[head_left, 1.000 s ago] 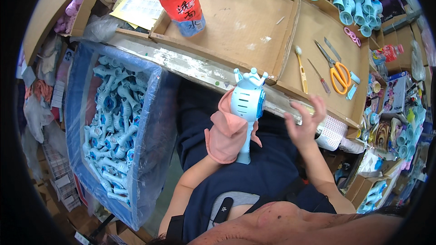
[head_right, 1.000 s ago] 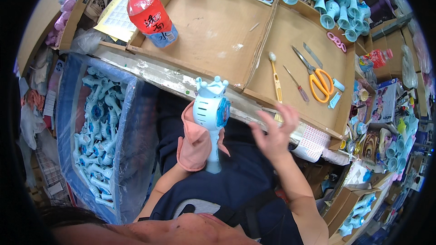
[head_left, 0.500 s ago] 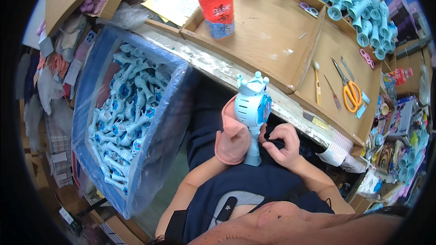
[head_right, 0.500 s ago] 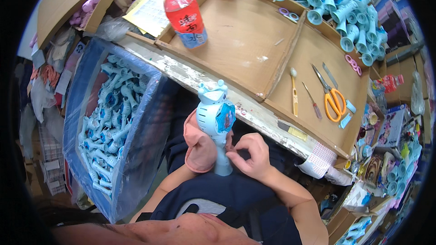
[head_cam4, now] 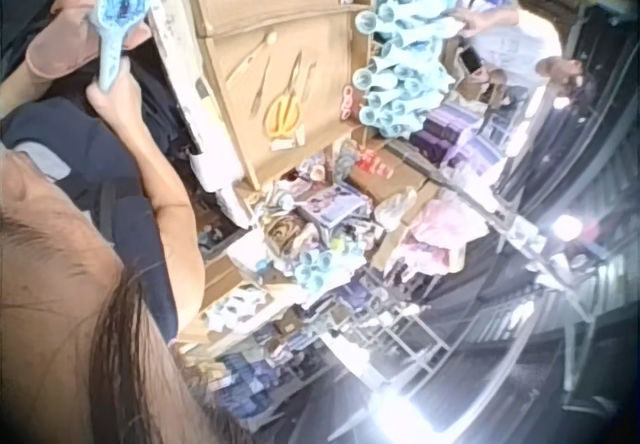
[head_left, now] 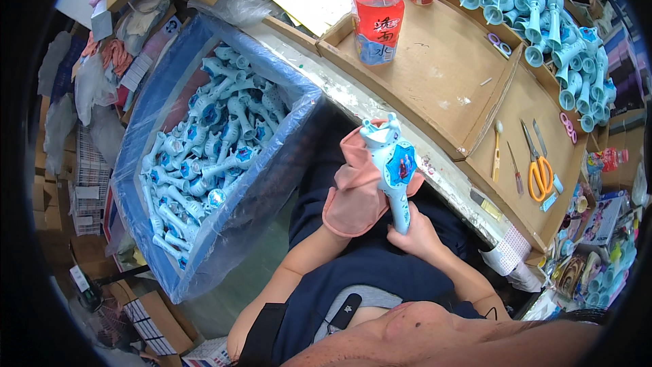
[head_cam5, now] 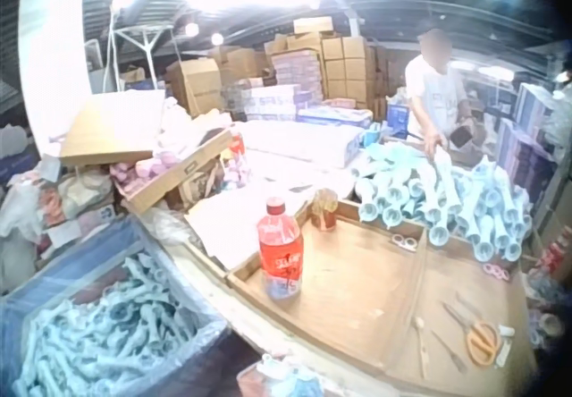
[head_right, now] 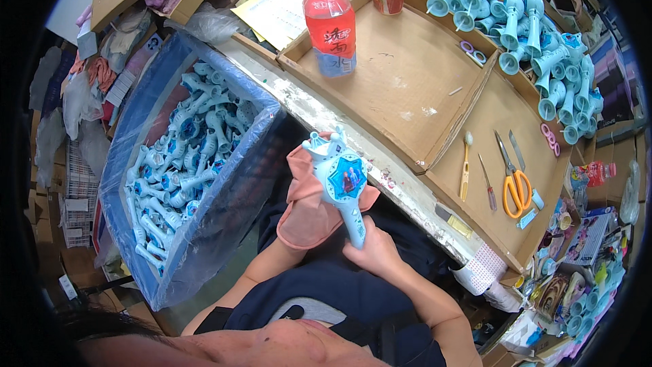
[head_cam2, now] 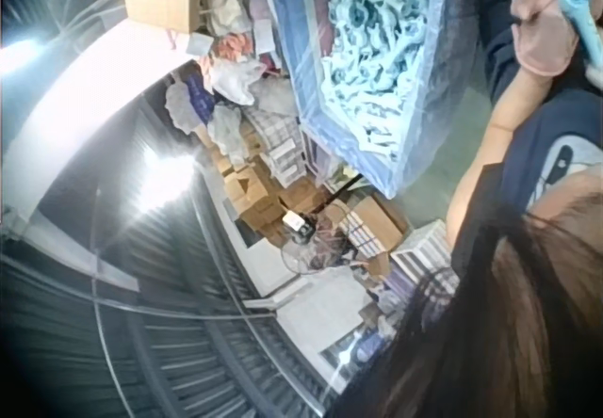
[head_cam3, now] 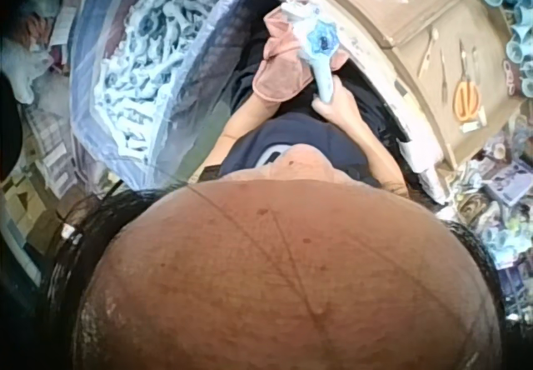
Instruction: The person assembles light blue plastic toy wands by inserting a small internal component with a screwdriver, wiping the exterior with a cloth, and placing the finished items into a bin. The person repeats this process for multiple units.
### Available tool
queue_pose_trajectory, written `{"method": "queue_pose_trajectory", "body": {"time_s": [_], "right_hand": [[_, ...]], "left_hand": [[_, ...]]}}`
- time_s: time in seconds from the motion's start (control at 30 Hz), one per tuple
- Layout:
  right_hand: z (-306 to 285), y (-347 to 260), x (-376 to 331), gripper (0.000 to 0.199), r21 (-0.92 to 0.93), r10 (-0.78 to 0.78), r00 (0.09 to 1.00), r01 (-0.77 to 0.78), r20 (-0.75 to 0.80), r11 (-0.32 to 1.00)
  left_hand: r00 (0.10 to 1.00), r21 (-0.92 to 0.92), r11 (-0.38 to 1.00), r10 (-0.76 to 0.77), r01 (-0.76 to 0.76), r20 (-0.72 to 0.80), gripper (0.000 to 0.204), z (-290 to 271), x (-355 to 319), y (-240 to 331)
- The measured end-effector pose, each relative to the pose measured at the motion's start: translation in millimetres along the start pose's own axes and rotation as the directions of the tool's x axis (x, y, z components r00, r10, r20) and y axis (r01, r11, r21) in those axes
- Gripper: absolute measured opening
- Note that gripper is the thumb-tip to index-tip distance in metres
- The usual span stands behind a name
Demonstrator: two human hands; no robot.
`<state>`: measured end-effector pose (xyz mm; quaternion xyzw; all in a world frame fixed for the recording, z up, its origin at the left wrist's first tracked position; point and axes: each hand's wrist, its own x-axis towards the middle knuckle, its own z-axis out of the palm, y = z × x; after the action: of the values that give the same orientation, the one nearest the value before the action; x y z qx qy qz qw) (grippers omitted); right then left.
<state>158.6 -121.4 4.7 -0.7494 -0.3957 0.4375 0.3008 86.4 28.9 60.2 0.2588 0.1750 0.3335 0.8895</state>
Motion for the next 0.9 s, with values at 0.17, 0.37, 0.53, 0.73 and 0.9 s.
{"method": "queue_pose_trajectory", "body": {"time_s": [0.17, 0.37, 0.53, 0.73, 0.9], "right_hand": [[2.0, 2.0, -2.5, 0.045, 0.03, -0.014, 1.0, 0.014, -0.001, 0.999], [-2.3, -3.6, -4.8, 0.043, -0.07, 0.034, 0.999, -0.034, -0.002, 0.997], [-6.0, -2.3, -5.8, 0.041, -0.051, -0.011, 0.999, 0.013, 0.044, 0.999], [-19.4, 28.3, 18.0, 0.034, 0.612, -0.271, 0.714, -0.271, 0.645, 0.743], [-8.6, 40.6, 39.2, 0.049, 0.782, -0.581, 0.6, -0.615, 0.55, 0.105]], "left_hand": [[0.996, -0.011, 1.0, -0.007, 0.008, 0.093, 0.064, 1.2, -7.9, 3.9], [0.994, 0.035, 0.994, -0.102, 0.103, -0.025, 0.063, -1.7, -7.4, 8.9], [0.739, 0.798, -0.14, 0.312, -0.587, 0.598, 0.047, -12.0, -2.1, 17.5], [0.991, 0.453, 0.881, 0.119, -0.136, 0.066, 0.05, -16.4, 5.7, 5.6], [0.898, 0.803, 0.431, 0.345, -0.411, 0.274, 0.069, -22.9, 8.4, 8.9]]}}
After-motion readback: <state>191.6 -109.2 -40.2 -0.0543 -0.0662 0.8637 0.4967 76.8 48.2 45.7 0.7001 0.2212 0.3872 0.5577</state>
